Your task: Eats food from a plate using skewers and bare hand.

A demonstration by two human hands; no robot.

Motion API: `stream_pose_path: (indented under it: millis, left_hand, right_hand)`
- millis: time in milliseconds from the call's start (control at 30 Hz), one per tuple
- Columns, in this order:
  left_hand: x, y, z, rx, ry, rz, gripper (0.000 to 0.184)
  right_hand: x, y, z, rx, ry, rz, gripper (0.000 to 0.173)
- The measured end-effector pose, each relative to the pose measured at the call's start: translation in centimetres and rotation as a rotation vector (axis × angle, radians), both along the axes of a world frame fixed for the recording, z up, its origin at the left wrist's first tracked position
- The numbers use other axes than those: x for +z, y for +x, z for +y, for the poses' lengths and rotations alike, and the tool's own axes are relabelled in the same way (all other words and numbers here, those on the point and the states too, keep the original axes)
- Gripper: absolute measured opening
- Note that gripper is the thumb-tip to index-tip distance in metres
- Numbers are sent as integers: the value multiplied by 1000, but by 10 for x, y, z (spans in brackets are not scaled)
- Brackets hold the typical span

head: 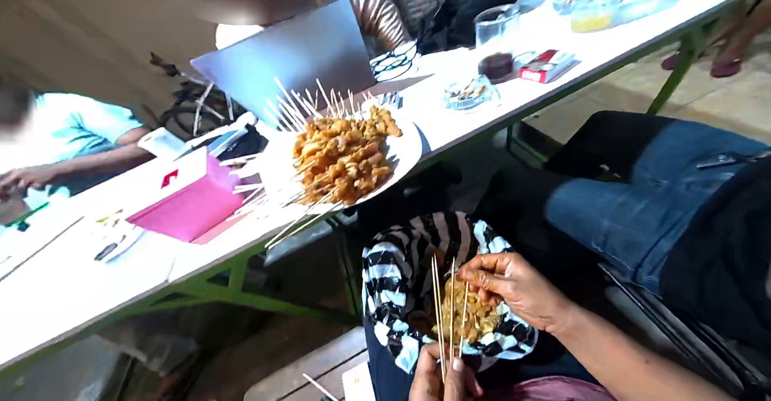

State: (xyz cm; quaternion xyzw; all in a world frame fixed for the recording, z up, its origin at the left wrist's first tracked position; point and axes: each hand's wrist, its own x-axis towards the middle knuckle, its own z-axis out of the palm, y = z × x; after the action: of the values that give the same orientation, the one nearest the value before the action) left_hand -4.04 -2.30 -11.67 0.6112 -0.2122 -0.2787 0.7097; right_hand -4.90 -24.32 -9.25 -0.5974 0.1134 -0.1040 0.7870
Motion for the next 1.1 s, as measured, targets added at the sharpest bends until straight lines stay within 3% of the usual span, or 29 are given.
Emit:
stream_pose_path:
  millis: [300, 367, 433, 500, 567, 633, 767, 933, 1100]
  left_hand:
    - [-3, 12, 8, 75, 59, -61, 14]
    - [-4, 17, 12, 101, 57, -78, 16]
    - [-4, 23, 16, 132, 51, -88, 17]
    - [-1, 28, 20, 166, 66, -91, 16]
    - [2, 32, 23, 189, 96, -103, 16]
    - [4, 34, 26, 185, 102, -96, 15]
    - [6, 40, 34, 141, 73, -37, 12]
    - [7, 46, 42, 8, 87, 91, 9]
    - [5, 44, 40, -65, 86, 138, 9]
  right_hand:
    - [-5, 15, -2, -30, -128, 55, 14]
    - [-10, 15, -14, -21, -393, 59, 15]
    - [-19, 11, -29, 38, -855, 29, 19]
    - [-24, 4, -36, 193, -1187, -29, 17]
    - [-27, -2, -33, 376, -1365, -28, 13]
    - [-36, -2, -30, 419, -1467, -98, 7]
    - [-29, 5, -46, 270, -1120, -168, 17]
    - [-16, 2, -47, 229, -355, -100, 18]
    - [-22, -1, -41, 100, -85, -29, 21]
